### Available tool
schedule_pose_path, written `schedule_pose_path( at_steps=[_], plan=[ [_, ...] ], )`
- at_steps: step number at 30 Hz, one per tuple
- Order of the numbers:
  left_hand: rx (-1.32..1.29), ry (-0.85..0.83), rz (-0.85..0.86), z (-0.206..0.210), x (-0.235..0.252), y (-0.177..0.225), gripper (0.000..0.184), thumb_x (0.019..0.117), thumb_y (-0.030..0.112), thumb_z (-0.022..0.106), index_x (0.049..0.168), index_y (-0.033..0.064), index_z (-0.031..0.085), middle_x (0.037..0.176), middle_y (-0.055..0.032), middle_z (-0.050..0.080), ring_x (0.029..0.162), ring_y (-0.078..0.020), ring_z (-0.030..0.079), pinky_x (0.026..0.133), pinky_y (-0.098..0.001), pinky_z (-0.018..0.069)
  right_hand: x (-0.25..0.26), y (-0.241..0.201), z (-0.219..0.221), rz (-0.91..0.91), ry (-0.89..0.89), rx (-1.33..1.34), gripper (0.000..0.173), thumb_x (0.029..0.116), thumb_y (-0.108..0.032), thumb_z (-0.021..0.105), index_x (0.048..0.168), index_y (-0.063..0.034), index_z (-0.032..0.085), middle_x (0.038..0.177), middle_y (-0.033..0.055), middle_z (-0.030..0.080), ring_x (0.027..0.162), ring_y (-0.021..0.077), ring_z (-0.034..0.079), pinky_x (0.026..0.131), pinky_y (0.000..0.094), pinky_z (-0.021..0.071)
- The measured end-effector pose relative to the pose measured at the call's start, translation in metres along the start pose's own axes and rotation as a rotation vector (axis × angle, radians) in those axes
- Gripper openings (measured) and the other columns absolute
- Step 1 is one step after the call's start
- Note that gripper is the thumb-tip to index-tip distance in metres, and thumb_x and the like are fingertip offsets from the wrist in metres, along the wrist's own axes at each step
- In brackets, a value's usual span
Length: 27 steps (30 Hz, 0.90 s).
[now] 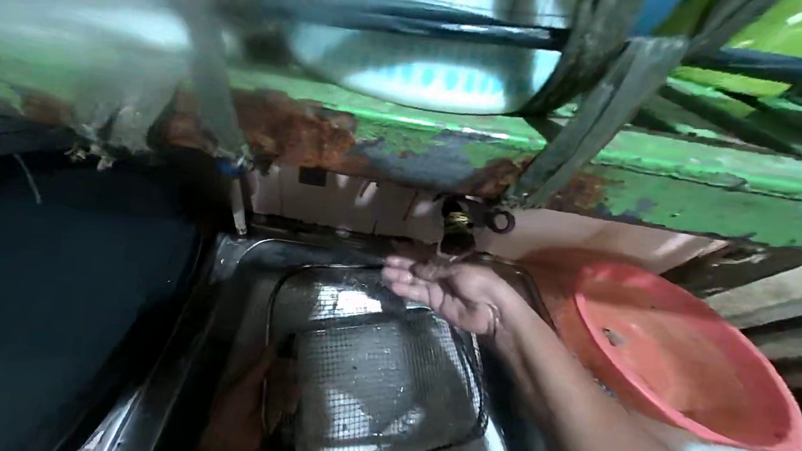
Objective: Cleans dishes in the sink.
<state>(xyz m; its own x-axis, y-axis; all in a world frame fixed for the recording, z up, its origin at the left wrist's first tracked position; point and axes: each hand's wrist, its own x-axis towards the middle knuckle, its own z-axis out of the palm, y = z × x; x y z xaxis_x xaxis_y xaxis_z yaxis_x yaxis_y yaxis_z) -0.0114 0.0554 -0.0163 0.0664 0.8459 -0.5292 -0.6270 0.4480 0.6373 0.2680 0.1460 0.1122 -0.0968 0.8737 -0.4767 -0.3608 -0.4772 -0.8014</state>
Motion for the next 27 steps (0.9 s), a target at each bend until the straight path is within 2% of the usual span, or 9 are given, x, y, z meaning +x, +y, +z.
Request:
schedule_pose_path(
  at_steps=[2,5,9,13,17,20,21,25,27],
  plan=[
    [0.015,-0.032,0.005,0.005,0.003,-0.002,0.028,0.1111,0.018,0.037,0.131,0.0073,0.053,0.084,-0.0071,0.071,0.063,-0.0147,0.069,0.053,-0.0274,0.0586,-0.001,0.001,0.001,0.02,-0.08,-0.031,0.033,0.1059,-0.003,0.036,0.131,0.0008,0.056,0.116,0.0136,0.071,0.099,0.0225,0.073,0.088,0.0356,0.0604],
    [0.082,-0.107,0.006,0.016,0.009,-0.001,0.033,0.1104,0.02,0.036,0.139,0.0095,0.05,0.085,-0.0075,0.071,0.064,-0.0155,0.069,0.054,-0.0284,0.0589,0.005,-0.001,0.01,-0.102,0.145,0.162,0.023,0.1085,-0.007,0.04,0.124,-0.0004,0.055,0.107,0.0139,0.068,0.095,0.0236,0.07,0.084,0.0389,0.0606],
    [0.148,-0.117,0.006,0.036,0.011,0.01,0.034,0.1118,0.021,0.032,0.137,0.0082,0.051,0.081,-0.0064,0.07,0.063,-0.015,0.069,0.055,-0.0279,0.0595,-0.005,-0.004,0.017,0.036,-0.076,0.007,0.03,0.1068,-0.003,0.039,0.128,0.0028,0.06,0.113,0.0149,0.072,0.099,0.0229,0.073,0.089,0.0356,0.06],
    [0.128,-0.034,0.051,0.045,0.013,0.022,0.032,0.112,0.021,0.035,0.135,0.0068,0.052,0.081,-0.0078,0.069,0.062,-0.0151,0.069,0.054,-0.0273,0.0586,0.002,-0.003,0.009,-0.128,0.154,0.173,0.021,0.1083,-0.01,0.044,0.123,-0.0003,0.056,0.105,0.014,0.068,0.093,0.0235,0.071,0.083,0.0383,0.0608],
    [0.052,-0.022,0.114,0.03,0.017,0.03,0.031,0.1122,0.021,0.032,0.132,0.0093,0.051,0.079,-0.0044,0.069,0.061,-0.0123,0.068,0.054,-0.0253,0.0584,-0.008,0.001,-0.003,0.036,-0.189,-0.128,0.03,0.1071,-0.008,0.037,0.125,-0.0008,0.06,0.104,0.0117,0.074,0.088,0.0212,0.075,0.082,0.0353,0.063],
    [0.066,0.076,0.134,0.024,0.008,0.04,0.03,0.112,0.022,0.034,0.113,0.0046,0.058,0.077,-0.0059,0.07,0.058,-0.0129,0.068,0.05,-0.0253,0.0577,0.003,0.002,-0.003,-0.087,0.107,0.119,0.024,0.1095,-0.011,0.04,0.123,0.0005,0.056,0.103,0.0139,0.07,0.092,0.0241,0.072,0.084,0.0388,0.0612],
    [0.079,0.098,0.15,0.023,0.003,0.044,0.029,0.112,0.022,0.035,0.116,0.005,0.058,0.078,-0.0057,0.069,0.059,-0.0128,0.068,0.051,-0.0258,0.058,0.007,0.001,-0.004,-0.128,0.151,0.193,0.022,0.1096,-0.014,0.04,0.121,-0.002,0.055,0.1,0.0129,0.068,0.09,0.0238,0.07,0.082,0.0397,0.0608],
    [0.073,0.113,0.264,0.007,-0.01,0.051,0.027,0.112,0.021,0.035,0.13,0.0106,0.052,0.083,-0.0034,0.071,0.063,-0.0114,0.069,0.052,-0.0258,0.0591,-0.002,0.003,-0.009,0.034,-0.146,-0.075,0.025,0.1078,-0.01,0.041,0.124,-0.0027,0.059,0.098,0.0102,0.073,0.084,0.021,0.074,0.079,0.0361,0.0629],
    [0.041,0.06,0.312,-0.011,-0.009,0.051,0.028,0.1116,0.02,0.032,0.132,0.014,0.051,0.088,-0.0009,0.072,0.067,-0.0099,0.071,0.054,-0.025,0.0595,-0.002,0.001,-0.014,0.079,-0.141,-0.161,0.026,0.1055,-0.003,0.041,0.125,-0.0016,0.057,0.099,0.0097,0.073,0.084,0.0201,0.074,0.081,0.0353,0.0626]
  ],
)
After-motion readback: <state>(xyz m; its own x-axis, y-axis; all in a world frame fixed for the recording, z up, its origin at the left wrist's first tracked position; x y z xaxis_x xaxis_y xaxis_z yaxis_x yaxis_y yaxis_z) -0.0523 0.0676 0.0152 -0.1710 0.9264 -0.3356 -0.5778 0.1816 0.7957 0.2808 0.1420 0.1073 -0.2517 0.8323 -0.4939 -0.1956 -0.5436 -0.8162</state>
